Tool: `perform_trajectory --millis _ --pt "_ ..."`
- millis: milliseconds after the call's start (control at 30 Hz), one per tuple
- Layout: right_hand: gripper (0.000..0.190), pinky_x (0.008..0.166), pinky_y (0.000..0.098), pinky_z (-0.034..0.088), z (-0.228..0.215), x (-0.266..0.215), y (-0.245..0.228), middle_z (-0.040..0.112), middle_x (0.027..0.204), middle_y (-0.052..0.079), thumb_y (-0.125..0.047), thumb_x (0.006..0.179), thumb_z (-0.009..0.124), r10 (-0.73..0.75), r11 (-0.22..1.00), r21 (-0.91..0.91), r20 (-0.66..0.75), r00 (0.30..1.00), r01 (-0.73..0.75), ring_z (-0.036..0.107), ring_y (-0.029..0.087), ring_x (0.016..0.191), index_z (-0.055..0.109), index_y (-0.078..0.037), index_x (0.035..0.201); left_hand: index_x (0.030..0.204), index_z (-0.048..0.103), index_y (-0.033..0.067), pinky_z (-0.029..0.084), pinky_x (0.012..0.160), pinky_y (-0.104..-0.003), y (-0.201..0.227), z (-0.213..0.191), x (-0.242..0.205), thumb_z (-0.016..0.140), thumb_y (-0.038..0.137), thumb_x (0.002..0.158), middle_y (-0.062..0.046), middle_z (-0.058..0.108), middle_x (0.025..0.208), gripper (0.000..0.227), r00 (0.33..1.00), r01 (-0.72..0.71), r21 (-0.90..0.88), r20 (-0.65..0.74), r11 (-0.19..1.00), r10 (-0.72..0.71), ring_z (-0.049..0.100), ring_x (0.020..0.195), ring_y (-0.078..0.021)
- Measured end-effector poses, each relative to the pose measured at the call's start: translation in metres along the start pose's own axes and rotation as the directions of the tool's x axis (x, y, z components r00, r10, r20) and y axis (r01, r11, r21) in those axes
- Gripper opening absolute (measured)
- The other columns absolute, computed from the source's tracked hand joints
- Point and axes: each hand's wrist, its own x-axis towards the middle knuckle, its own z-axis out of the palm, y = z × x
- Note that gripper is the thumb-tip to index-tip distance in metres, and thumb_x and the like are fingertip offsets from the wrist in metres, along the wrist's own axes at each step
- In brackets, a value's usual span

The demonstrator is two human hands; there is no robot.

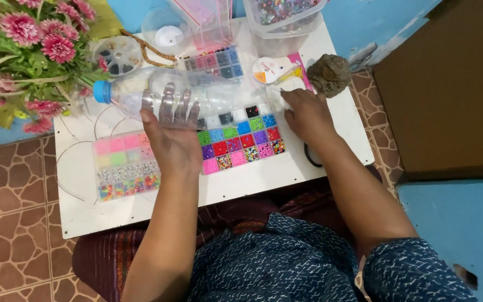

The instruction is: The person is preparing a plastic bottle for a handicraft project by cleaning it with a tissue and then cutting it using a utility knife and scissors.

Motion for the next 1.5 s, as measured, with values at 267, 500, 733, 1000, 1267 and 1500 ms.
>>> perform_trajectory --millis 267,500,733,1000,1267,1500 --pt "0.032 0.079 0.0517 0.049 -0.047 0.008 0.006 0.066 0.097 0.025 -0.005 0.093 0.066 0.18 0.89 0.456 -0.399 0.899 0.025 0.065 0.046 0.092 0.066 0.002 0.125 0.164 -0.009 0.0162 0.026 0.128 -0.059 0.008 0.008 -0.013 0.07 0.068 0.087 -0.033 -0.009 0.164 0.122 1.0 0.028 -0.002 0.008 1.0 -0.028 0.013 0.155 -0.0505" --pt "0.028 0.089 0.0508 0.038 -0.09 0.058 0.055 0.055 0.117 0.013 0.002 0.09 0.066 -0.023 0.996 0.065 -0.49 0.872 0.063 0.058 0.035 0.106 0.064 -0.002 0.118 0.158 0.029 0.0222 0.054 0.108 -0.05 0.007 -0.017 -0.011 0.094 0.042 0.061 -0.023 0.041 0.159 0.118 0.988 0.062 -0.153 -0.132 0.986 -0.082 0.056 0.13 -0.0357" --pt "0.037 0.074 0.0385 0.03 -0.043 0.084 0.07 0.063 0.097 0.001 -0.002 0.083 0.076 -0.345 0.865 -0.491 -0.43 0.834 0.104 0.053 0.027 0.084 0.086 -0.025 0.11 0.157 0.027 0.0196 0.057 0.096 -0.043 0.005 -0.045 -0.015 0.088 0.051 0.069 -0.024 0.042 0.161 0.112 0.994 0.059 -0.04 -0.088 0.997 -0.062 0.054 0.139 -0.0411" --pt "0.046 0.095 0.0531 0.041 -0.067 0.068 0.049 0.073 0.128 0.008 -0.026 0.084 0.068 -0.256 0.938 -0.297 -0.255 0.932 0.177 0.064 0.034 0.119 0.072 -0.009 0.126 0.142 0.044 0.018 0.055 0.106 -0.051 0.006 -0.052 -0.017 0.093 0.047 0.067 -0.02 0.044 0.159 0.094 0.994 0.054 -0.102 -0.085 0.993 -0.063 0.052 0.141 -0.0463" --pt "0.038 0.1 0.0492 0.049 -0.107 -0.044 0.007 0.078 0.102 0.013 -0.03 0.087 0.068 0.096 0.995 -0.065 0.334 0.938 -0.079 0.071 0.037 0.109 0.068 -0.018 0.124 0.147 0.033 0.0219 0.052 0.117 -0.046 0.005 -0.045 -0.027 0.085 0.055 0.08 -0.021 0.035 0.155 0.09 0.999 -0.028 0.006 0.022 1.0 0.028 0.054 0.138 -0.0395" --pt "0.062 0.094 0.0443 0.058 -0.1 -0.076 -0.025 0.073 0.117 0.015 -0.04 0.094 0.062 0.252 0.967 -0.153 0.461 0.851 -0.203 0.073 0.033 0.111 0.052 -0.018 0.151 0.144 0.034 0.0241 0.053 0.118 -0.043 0.007 -0.037 -0.034 0.085 0.059 0.077 -0.017 0.04 0.15 0.091 0.999 -0.036 0.039 0.031 0.999 0.035 0.059 0.132 -0.0338"
